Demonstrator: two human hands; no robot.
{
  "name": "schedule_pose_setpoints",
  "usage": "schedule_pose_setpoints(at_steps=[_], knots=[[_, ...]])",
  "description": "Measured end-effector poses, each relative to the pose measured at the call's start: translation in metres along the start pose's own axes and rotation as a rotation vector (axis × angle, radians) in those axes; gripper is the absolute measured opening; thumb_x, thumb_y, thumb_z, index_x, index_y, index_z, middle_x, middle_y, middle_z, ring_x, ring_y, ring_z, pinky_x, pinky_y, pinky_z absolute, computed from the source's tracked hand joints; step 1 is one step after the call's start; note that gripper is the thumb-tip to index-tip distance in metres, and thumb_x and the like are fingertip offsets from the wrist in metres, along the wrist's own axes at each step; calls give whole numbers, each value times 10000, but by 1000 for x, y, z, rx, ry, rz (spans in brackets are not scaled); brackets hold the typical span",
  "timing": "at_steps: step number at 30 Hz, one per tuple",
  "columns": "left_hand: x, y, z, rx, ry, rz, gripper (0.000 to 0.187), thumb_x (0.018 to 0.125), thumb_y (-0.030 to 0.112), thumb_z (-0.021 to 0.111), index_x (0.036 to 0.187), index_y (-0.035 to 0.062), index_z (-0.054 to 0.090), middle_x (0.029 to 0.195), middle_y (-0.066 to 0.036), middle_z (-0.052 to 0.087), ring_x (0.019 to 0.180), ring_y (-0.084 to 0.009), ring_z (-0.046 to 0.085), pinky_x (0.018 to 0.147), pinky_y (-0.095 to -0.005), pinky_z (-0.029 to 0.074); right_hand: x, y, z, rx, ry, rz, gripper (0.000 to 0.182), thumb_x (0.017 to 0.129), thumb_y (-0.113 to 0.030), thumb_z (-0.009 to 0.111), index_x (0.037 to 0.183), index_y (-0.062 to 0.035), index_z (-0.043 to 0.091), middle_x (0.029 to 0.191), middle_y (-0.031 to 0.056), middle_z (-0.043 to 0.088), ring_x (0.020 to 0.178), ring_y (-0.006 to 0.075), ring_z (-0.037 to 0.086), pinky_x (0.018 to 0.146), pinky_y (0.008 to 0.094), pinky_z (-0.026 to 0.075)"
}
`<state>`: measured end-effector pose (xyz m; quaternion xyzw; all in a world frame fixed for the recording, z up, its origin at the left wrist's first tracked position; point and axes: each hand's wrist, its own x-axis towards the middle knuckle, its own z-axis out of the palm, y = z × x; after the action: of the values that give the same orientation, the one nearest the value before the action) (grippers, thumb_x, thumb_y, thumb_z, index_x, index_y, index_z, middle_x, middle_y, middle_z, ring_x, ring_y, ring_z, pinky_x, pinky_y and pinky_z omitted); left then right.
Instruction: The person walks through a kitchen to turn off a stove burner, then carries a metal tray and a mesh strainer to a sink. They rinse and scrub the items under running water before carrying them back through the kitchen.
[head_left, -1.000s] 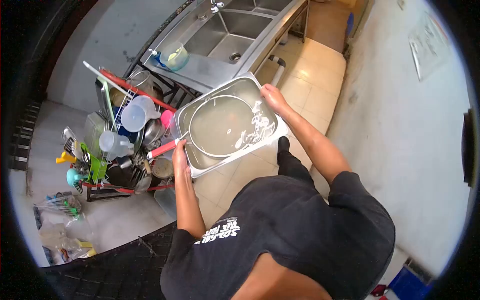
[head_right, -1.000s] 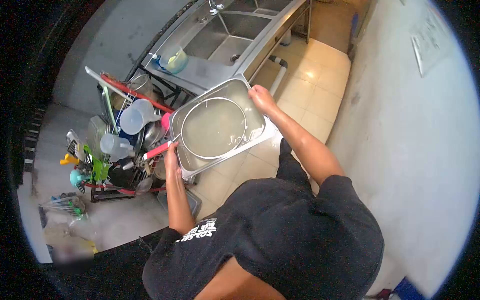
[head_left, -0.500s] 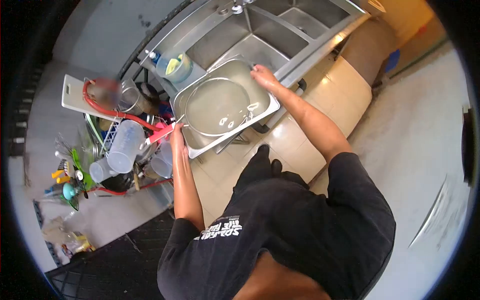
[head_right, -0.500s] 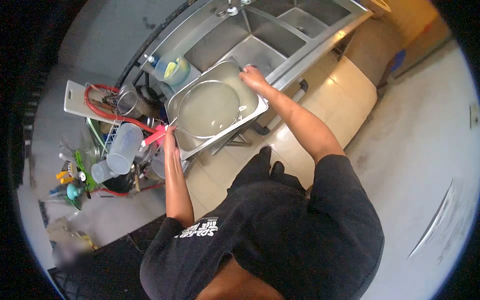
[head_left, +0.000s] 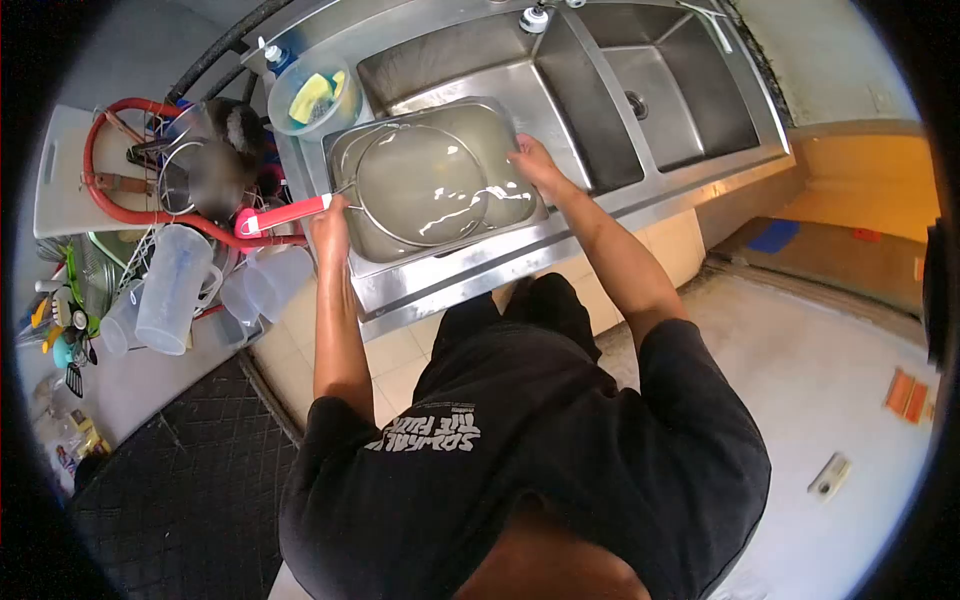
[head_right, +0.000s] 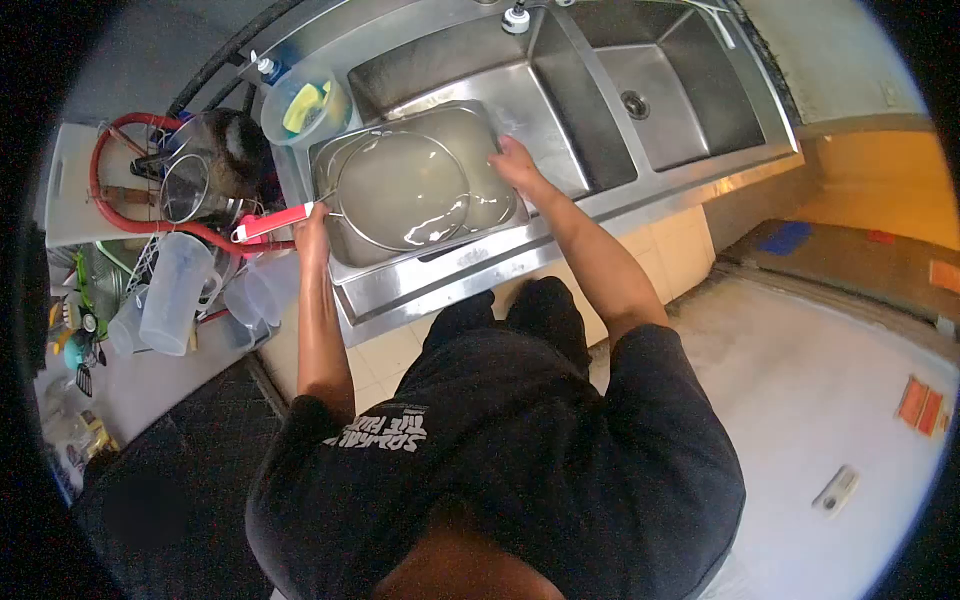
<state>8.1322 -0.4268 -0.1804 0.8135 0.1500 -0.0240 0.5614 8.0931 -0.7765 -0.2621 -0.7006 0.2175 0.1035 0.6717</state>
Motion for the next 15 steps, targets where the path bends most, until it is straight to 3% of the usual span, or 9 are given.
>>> schedule_pose_setpoints(at_steps=[5, 8, 10, 13, 15], knots=[[8, 23, 41, 181, 45, -112, 302, 728, 260, 591, 647, -30, 616, 615, -51, 561, 601, -150, 497, 575, -312, 389, 24, -19, -19, -27, -140, 136, 460, 784, -92, 553, 1212, 42, 455, 1080, 172, 578, 971, 252, 568, 836, 340, 458], [4, 43, 72, 175, 107, -115, 289, 730, 240, 598, 583, -8, 573, 548, -16, 502, 525, -129, 441, 506, -317, 345, 102, 91, -25, 27, -163, 118, 423, 786, -31, 527, 1198, 31, 454, 1046, 141, 575, 918, 218, 563, 792, 331, 462], [4, 61, 96, 197, 154, -123, 288, 730, 220, 602, 546, 2, 560, 508, 12, 462, 484, -91, 395, 459, -304, 312, 97, 67, -37, 71, -263, 212, 468, 778, -28, 533, 1231, 22, 426, 1098, 155, 550, 957, 236, 547, 806, 350, 461], [14, 76, 113, 366, 127, -106, 266, 735, 235, 616, 616, -1, 600, 528, -35, 529, 509, -169, 493, 523, -341, 395, 111, 91, -38, 181, -377, 337, 539, 757, -16, 550, 1270, -5, 385, 1155, 175, 512, 1046, 261, 502, 833, 401, 459], [17, 96, 120, 654, 118, 15, 254, 735, 249, 630, 709, -4, 618, 640, -92, 595, 628, -249, 567, 624, -375, 437, 101, 80, -51, 229, -498, 354, 535, 751, -13, 554, 1259, -6, 387, 1152, 176, 509, 1065, 260, 490, 845, 406, 457]])
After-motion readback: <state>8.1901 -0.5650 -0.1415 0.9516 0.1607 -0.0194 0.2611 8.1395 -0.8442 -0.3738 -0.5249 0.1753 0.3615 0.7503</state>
